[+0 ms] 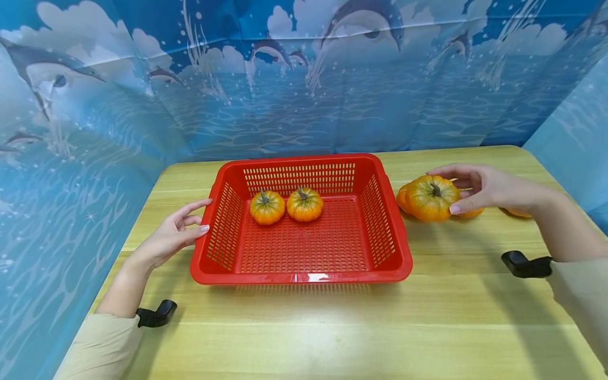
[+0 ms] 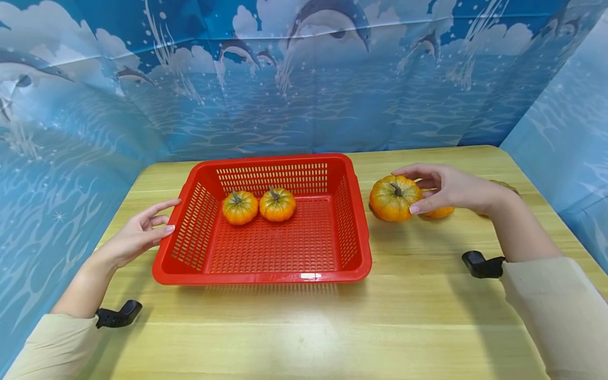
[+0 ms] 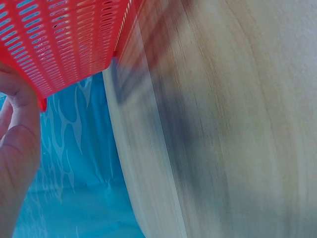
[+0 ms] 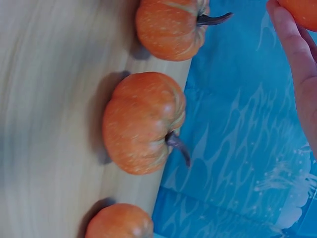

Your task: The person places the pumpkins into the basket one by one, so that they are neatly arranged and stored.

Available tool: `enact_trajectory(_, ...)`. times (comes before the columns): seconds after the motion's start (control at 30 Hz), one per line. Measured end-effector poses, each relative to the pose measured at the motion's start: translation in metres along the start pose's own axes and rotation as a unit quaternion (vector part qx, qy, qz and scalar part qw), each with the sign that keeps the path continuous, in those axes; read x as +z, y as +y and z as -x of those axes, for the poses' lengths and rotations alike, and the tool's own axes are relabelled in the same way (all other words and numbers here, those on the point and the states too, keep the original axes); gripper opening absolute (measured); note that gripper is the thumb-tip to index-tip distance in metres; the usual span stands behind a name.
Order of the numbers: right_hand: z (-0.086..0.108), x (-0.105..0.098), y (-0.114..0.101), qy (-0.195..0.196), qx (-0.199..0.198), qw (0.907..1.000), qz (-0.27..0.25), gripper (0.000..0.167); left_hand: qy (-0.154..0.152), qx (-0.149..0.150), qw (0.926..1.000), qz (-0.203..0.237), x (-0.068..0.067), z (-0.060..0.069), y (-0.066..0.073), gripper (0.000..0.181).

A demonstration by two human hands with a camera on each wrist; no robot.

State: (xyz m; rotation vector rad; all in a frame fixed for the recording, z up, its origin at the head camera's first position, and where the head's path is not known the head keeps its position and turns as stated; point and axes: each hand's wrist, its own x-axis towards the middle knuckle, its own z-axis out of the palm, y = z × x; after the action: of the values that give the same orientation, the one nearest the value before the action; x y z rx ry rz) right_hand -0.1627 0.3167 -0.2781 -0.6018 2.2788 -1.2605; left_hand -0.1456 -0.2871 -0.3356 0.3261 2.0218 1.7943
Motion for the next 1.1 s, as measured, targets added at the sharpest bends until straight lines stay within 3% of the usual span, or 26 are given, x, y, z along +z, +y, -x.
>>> enact_trajectory(0.17,-0.007,-0.002,-0.01,0.029,0.025,0.9974,0.061,0.064,-0.001,0.002,1.0,0.002,0.0,0.0,0.0,0.059)
enact_trajectory(0.47,-0.023,-0.004,-0.021,0.031,0.042,0.9949,0.087,0.065,0.001,-0.002,1.0,0.005,-0.001,0.0,-0.001,0.059)
enact_trajectory(1.1,-0.059,0.003,-0.042,0.032,0.019,0.9982,0.047,0.062,-0.001,0.002,1.0,0.0,-0.001,0.0,-0.001,0.059)
